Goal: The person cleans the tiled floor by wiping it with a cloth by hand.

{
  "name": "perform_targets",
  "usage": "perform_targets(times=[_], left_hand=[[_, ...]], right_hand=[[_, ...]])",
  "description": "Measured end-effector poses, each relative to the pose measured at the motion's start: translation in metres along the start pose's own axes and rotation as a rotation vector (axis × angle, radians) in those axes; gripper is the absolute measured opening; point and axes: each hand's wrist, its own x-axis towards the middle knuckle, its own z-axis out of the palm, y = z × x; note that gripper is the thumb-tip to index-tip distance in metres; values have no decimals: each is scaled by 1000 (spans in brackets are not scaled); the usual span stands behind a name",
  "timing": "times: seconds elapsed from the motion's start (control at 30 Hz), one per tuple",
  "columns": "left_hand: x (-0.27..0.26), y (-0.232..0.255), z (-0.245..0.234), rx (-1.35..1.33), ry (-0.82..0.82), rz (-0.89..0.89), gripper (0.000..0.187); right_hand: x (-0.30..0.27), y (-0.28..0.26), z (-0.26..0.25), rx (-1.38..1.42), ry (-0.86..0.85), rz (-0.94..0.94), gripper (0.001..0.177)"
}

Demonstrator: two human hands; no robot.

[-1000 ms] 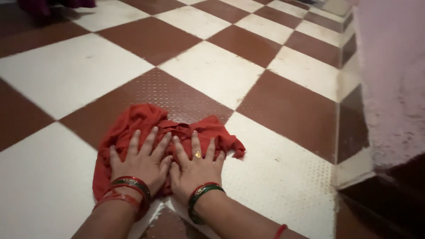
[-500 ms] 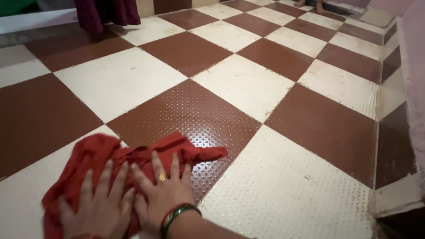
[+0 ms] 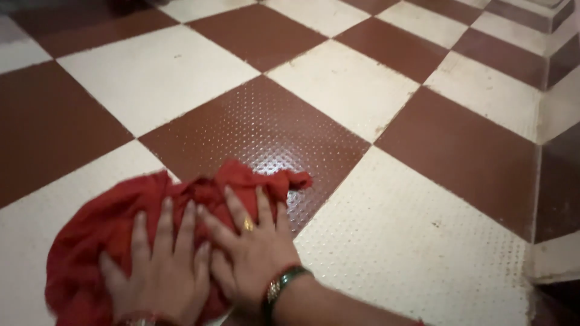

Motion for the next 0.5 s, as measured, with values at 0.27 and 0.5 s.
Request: perform_targets(times=[0.27,0.5], left_hand=[[116,-1,4,-110,-413,-48,67],[181,-2,15,-184,-512,-70,62]], right_hand=[[101,16,-14,-118,-34,127,67],[158,29,-17,-53,-17,191,68]])
